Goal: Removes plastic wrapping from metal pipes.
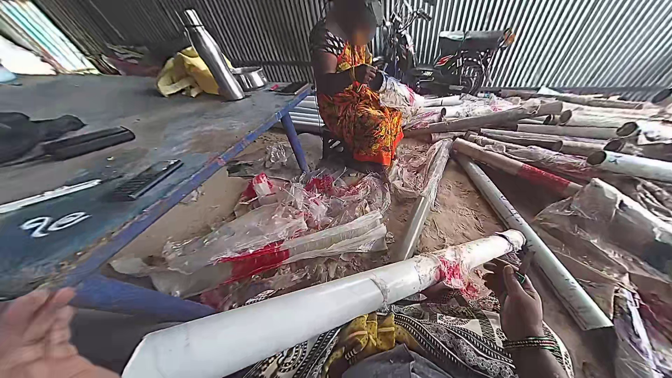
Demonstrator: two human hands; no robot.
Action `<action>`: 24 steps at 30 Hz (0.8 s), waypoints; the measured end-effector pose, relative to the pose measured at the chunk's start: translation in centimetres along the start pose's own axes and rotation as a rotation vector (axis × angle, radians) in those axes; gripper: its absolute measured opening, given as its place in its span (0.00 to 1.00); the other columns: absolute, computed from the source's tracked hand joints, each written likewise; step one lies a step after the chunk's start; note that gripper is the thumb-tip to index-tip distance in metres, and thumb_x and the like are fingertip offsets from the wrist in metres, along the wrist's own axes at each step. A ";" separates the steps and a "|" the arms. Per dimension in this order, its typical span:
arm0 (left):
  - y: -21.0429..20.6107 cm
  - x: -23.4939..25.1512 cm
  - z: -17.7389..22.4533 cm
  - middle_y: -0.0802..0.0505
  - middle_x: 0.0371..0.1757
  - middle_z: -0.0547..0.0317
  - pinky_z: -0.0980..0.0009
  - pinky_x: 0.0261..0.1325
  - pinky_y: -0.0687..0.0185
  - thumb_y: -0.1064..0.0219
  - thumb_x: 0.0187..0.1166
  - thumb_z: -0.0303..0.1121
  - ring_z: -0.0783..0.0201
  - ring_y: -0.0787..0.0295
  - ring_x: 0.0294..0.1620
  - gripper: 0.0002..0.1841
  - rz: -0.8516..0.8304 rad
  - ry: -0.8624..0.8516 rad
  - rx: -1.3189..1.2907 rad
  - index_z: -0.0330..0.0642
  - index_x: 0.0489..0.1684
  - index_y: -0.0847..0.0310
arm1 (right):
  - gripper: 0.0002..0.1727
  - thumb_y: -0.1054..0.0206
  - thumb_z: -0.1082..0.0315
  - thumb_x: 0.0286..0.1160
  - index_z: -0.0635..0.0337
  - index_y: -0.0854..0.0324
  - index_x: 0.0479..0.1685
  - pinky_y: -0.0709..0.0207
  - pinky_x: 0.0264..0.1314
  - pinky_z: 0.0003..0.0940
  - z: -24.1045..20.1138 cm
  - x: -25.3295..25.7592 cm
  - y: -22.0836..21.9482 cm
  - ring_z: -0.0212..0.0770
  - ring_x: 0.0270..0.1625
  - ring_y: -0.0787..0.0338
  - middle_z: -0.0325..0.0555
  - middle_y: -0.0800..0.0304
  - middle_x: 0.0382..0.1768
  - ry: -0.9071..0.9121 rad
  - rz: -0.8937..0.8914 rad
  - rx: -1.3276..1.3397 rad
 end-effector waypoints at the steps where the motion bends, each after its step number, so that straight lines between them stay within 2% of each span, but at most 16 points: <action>1: -3.2 -0.9 1.1 0.21 0.77 0.43 0.64 0.85 0.36 0.64 0.94 0.49 0.58 0.27 0.81 0.33 -0.105 -0.124 -0.079 0.21 0.75 0.37 | 0.17 0.57 0.69 0.91 0.67 0.23 0.55 0.13 0.46 0.20 -1.4 -0.8 -2.2 0.24 0.38 0.07 0.34 0.06 0.39 0.069 -0.055 0.048; 2: -7.0 -2.5 2.5 0.19 0.78 0.52 0.60 0.87 0.38 0.59 0.90 0.60 0.60 0.28 0.83 0.37 -0.177 -0.166 -0.162 0.32 0.76 0.29 | 0.17 0.57 0.69 0.90 0.66 0.22 0.54 0.13 0.56 0.24 -2.9 -1.8 -4.5 0.26 0.47 0.05 0.35 0.04 0.45 0.153 -0.123 0.114; 3: -11.0 -4.5 3.8 0.19 0.79 0.58 0.59 0.89 0.41 0.61 0.88 0.65 0.62 0.31 0.85 0.39 -0.268 -0.161 -0.206 0.41 0.77 0.26 | 0.16 0.55 0.69 0.88 0.65 0.21 0.54 0.15 0.65 0.27 -4.5 -3.1 -6.6 0.29 0.56 0.06 0.36 0.04 0.50 0.243 -0.200 0.188; 4: -14.5 -6.5 5.1 0.21 0.81 0.60 0.57 0.90 0.42 0.64 0.87 0.66 0.63 0.34 0.87 0.39 -0.348 -0.137 -0.249 0.44 0.78 0.25 | 0.16 0.51 0.67 0.88 0.63 0.18 0.55 0.19 0.72 0.30 -6.1 -4.6 -8.6 0.33 0.64 0.09 0.38 0.05 0.57 0.333 -0.285 0.265; 6: -19.8 -9.1 7.9 0.25 0.85 0.54 0.57 0.92 0.47 0.67 0.88 0.65 0.62 0.40 0.90 0.42 -0.465 -0.090 -0.415 0.39 0.82 0.30 | 0.16 0.43 0.58 0.89 0.58 0.15 0.59 0.26 0.82 0.33 -9.6 -7.5 -11.8 0.36 0.76 0.16 0.39 0.09 0.67 0.495 -0.420 0.361; 8: -22.1 -10.3 10.5 0.31 0.88 0.50 0.58 0.94 0.53 0.68 0.87 0.65 0.62 0.47 0.93 0.44 -0.526 -0.073 -0.558 0.33 0.84 0.35 | 0.18 0.43 0.55 0.90 0.53 0.16 0.65 0.33 0.87 0.35 -12.6 -10.2 -13.4 0.37 0.82 0.23 0.38 0.14 0.73 0.611 -0.482 0.401; 12: -22.5 -10.6 12.8 0.36 0.91 0.50 0.61 0.94 0.56 0.69 0.89 0.62 0.64 0.51 0.94 0.43 -0.533 -0.155 -0.667 0.33 0.87 0.40 | 0.21 0.46 0.52 0.92 0.47 0.17 0.72 0.40 0.92 0.37 -15.4 -12.9 -14.2 0.38 0.87 0.29 0.37 0.21 0.80 0.775 -0.539 0.404; 16: -21.6 -10.7 12.9 0.35 0.91 0.47 0.60 0.95 0.56 0.68 0.90 0.61 0.62 0.51 0.94 0.42 -0.490 -0.164 -0.687 0.32 0.87 0.41 | 0.20 0.45 0.53 0.92 0.47 0.17 0.72 0.40 0.92 0.37 -15.1 -13.5 -14.5 0.39 0.87 0.30 0.38 0.19 0.79 0.765 -0.553 0.412; 18: -21.2 -10.8 13.1 0.34 0.90 0.46 0.62 0.94 0.55 0.70 0.90 0.60 0.64 0.50 0.93 0.41 -0.473 -0.213 -0.665 0.32 0.87 0.41 | 0.21 0.45 0.52 0.92 0.48 0.18 0.73 0.40 0.92 0.37 -15.1 -13.9 -14.8 0.38 0.88 0.30 0.38 0.20 0.80 0.756 -0.572 0.414; 20: -20.8 -10.7 13.5 0.35 0.90 0.49 0.63 0.94 0.55 0.69 0.91 0.60 0.66 0.49 0.93 0.39 -0.477 -0.271 -0.628 0.36 0.88 0.41 | 0.22 0.47 0.52 0.92 0.50 0.19 0.74 0.41 0.92 0.37 -15.1 -14.3 -15.2 0.38 0.88 0.31 0.39 0.21 0.81 0.745 -0.609 0.410; 22: -21.0 -10.5 13.7 0.36 0.91 0.53 0.65 0.93 0.53 0.65 0.92 0.58 0.68 0.49 0.92 0.35 -0.510 -0.305 -0.546 0.43 0.88 0.40 | 0.24 0.48 0.51 0.93 0.55 0.21 0.76 0.40 0.92 0.38 -14.8 -14.3 -15.7 0.38 0.88 0.31 0.41 0.23 0.82 0.715 -0.636 0.382; 24: -21.4 -10.7 12.9 0.41 0.93 0.50 0.64 0.91 0.48 0.55 0.91 0.55 0.66 0.48 0.92 0.31 -0.577 -0.297 -0.420 0.44 0.85 0.35 | 0.26 0.48 0.50 0.92 0.59 0.21 0.74 0.34 0.89 0.37 -13.8 -13.5 -15.1 0.36 0.85 0.27 0.42 0.23 0.81 0.673 -0.597 0.271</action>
Point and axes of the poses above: each hand's wrist, its own x-axis towards the middle knuckle, its own y-axis out of the back of the hand, z = x × y, the point moved 8 cm from there along x, towards the middle knuckle
